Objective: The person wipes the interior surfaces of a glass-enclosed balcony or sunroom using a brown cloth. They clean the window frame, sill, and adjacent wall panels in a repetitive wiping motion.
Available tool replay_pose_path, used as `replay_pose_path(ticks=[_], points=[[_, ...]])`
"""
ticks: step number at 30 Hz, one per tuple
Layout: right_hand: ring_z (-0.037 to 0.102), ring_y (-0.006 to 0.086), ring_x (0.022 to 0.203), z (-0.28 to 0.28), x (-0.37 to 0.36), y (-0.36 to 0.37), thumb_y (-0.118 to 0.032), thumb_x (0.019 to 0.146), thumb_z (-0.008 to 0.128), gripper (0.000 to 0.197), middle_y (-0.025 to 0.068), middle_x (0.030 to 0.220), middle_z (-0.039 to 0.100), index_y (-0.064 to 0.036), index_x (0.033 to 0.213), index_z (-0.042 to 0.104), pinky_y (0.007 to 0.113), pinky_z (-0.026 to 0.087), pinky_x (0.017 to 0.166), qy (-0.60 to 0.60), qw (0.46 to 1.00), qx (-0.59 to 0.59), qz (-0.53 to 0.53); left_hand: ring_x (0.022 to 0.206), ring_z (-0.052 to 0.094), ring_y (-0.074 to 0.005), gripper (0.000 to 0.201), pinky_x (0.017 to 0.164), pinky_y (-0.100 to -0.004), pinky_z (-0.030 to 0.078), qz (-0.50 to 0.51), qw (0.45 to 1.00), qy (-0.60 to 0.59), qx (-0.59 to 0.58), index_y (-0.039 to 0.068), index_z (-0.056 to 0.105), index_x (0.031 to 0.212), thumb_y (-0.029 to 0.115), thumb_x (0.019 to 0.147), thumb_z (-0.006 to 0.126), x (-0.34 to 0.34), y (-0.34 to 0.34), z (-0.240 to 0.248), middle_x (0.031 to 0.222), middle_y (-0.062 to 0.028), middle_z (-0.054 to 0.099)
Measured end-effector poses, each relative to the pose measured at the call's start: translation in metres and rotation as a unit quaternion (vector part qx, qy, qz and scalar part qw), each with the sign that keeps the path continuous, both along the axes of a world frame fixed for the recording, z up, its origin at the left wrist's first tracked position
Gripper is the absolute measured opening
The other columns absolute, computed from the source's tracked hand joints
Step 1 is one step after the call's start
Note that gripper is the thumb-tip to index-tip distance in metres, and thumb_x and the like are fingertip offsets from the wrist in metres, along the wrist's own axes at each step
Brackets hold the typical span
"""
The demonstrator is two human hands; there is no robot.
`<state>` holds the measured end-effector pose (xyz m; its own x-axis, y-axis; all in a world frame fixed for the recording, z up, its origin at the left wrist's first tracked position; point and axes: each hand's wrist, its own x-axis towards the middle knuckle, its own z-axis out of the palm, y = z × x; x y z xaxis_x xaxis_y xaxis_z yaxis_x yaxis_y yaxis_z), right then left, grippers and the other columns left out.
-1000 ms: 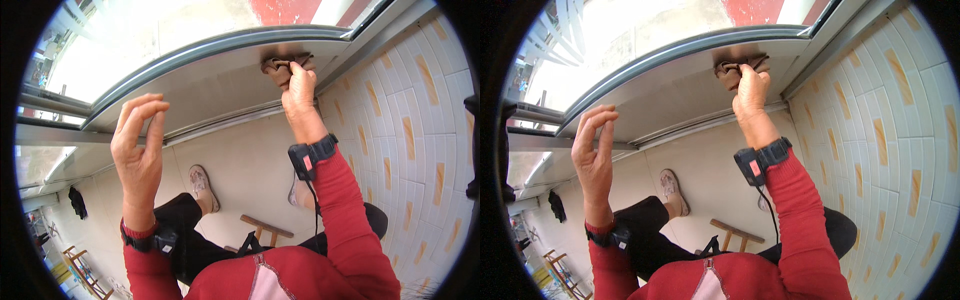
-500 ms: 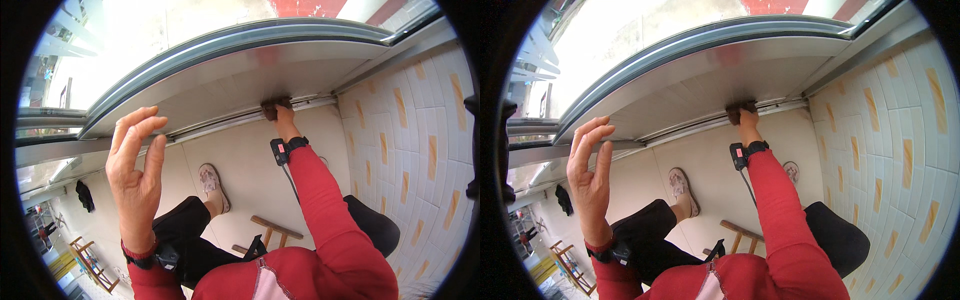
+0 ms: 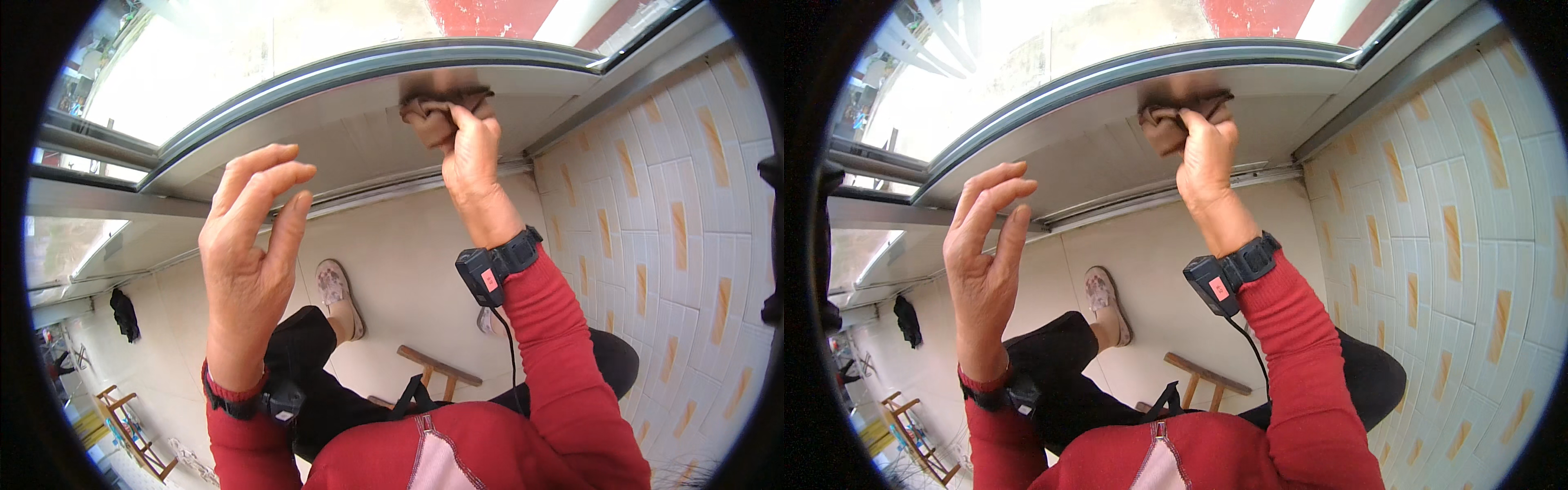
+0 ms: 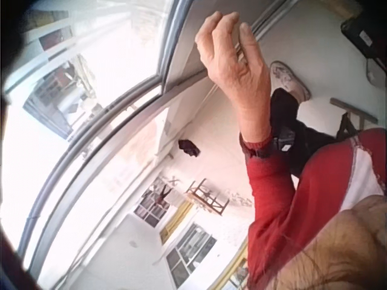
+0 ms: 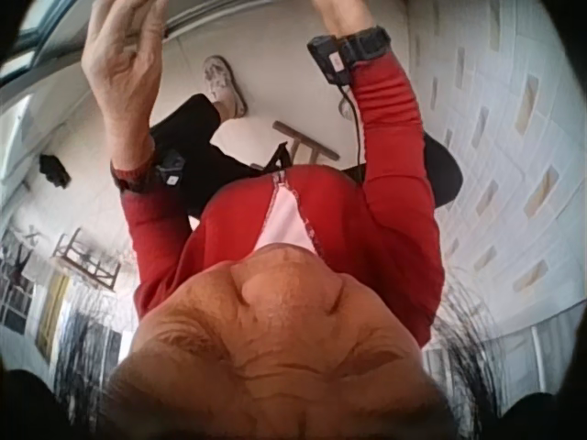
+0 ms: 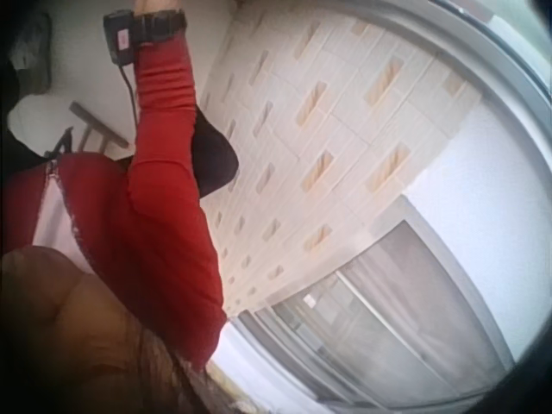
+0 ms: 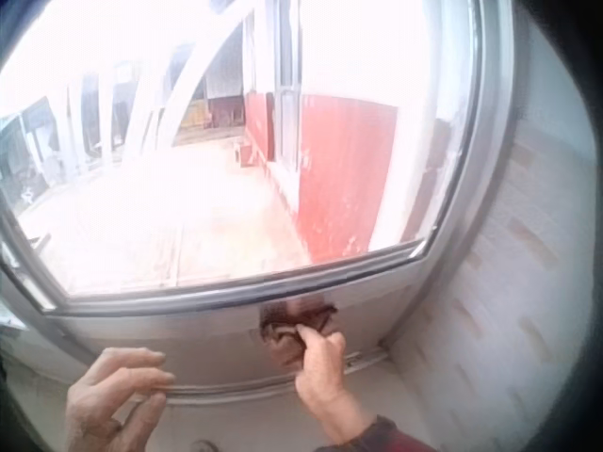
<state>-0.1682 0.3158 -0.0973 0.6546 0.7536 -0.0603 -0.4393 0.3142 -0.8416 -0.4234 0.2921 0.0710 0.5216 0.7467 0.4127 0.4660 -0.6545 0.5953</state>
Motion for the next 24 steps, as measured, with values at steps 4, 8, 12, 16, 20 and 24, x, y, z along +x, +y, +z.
replay_pose_path(ticks=[4, 8, 12, 16, 20, 24], points=[[0.070, 0.0175, 0.089, 0.009, 0.009, -0.021, -0.004, 0.091, 0.065, 0.017, 0.0095, 0.098, 0.071, 0.0049, 0.106, 0.066, 0.031, 0.056, 0.074, -0.045, 0.998, 0.014, 0.034, 0.106, 0.068, -0.0257, 0.011, 0.089, -0.0348, 0.054, 0.001, 0.999, -0.005, 0.034, 0.002, 0.072, 0.105, 0.003, 0.094, 0.068, 0.002, 0.002, -0.002, 0.115, -0.0128, 0.069], [0.069, 0.0263, 0.096, -0.078, 0.052, -0.048, -0.009, 0.085, 0.073, 0.035, 0.0153, 0.109, 0.072, 0.0056, 0.116, 0.064, 0.036, 0.054, 0.088, -0.343, 0.929, -0.142, -0.006, 0.105, 0.068, -0.0252, 0.011, 0.089, -0.0344, 0.054, 0.023, 0.999, -0.003, 0.026, 0.002, 0.072, 0.104, 0.004, 0.095, 0.068, -0.003, 0.007, -0.006, 0.116, -0.0122, 0.069], [0.069, 0.0291, 0.102, -0.201, 0.067, -0.062, -0.006, 0.083, 0.070, 0.039, 0.0193, 0.113, 0.072, 0.0073, 0.119, 0.063, 0.039, 0.054, 0.092, -0.103, 0.910, -0.373, -0.149, 0.107, 0.068, -0.0252, 0.012, 0.089, -0.0343, 0.054, 0.019, 0.999, 0.030, 0.006, 0.001, 0.072, 0.105, 0.003, 0.094, 0.069, -0.007, 0.009, -0.008, 0.117, -0.0136, 0.069], [0.069, 0.0305, 0.104, -0.275, 0.040, -0.037, -0.008, 0.084, 0.072, 0.042, 0.0186, 0.114, 0.072, 0.0086, 0.121, 0.062, 0.040, 0.054, 0.091, -0.138, 0.883, -0.429, -0.132, 0.111, 0.067, -0.0267, 0.014, 0.093, -0.0366, 0.053, 0.030, 0.997, 0.073, 0.005, 0.001, 0.073, 0.106, 0.001, 0.093, 0.069, -0.011, 0.019, -0.009, 0.120, -0.0148, 0.068], [0.069, 0.0276, 0.104, -0.295, -0.002, 0.005, -0.012, 0.084, 0.074, 0.045, 0.0158, 0.114, 0.071, 0.0042, 0.125, 0.062, 0.039, 0.054, 0.088, 0.051, 0.899, -0.433, -0.049, 0.115, 0.066, -0.0283, 0.016, 0.097, -0.0377, 0.051, 0.046, 0.995, 0.091, -0.007, 0.001, 0.074, 0.108, 0.003, 0.093, 0.070, -0.011, 0.026, -0.012, 0.123, -0.0156, 0.068], [0.066, 0.0244, 0.101, -0.278, -0.012, 0.019, -0.012, 0.085, 0.071, 0.044, 0.0113, 0.114, 0.069, -0.0036, 0.127, 0.062, 0.037, 0.052, 0.079, 0.118, 0.907, -0.398, -0.068, 0.116, 0.065, -0.0296, 0.017, 0.098, -0.0385, 0.051, 0.047, 0.994, 0.095, -0.004, 0.002, 0.074, 0.108, 0.003, 0.092, 0.071, -0.012, 0.025, -0.012, 0.124, -0.0162, 0.068]])
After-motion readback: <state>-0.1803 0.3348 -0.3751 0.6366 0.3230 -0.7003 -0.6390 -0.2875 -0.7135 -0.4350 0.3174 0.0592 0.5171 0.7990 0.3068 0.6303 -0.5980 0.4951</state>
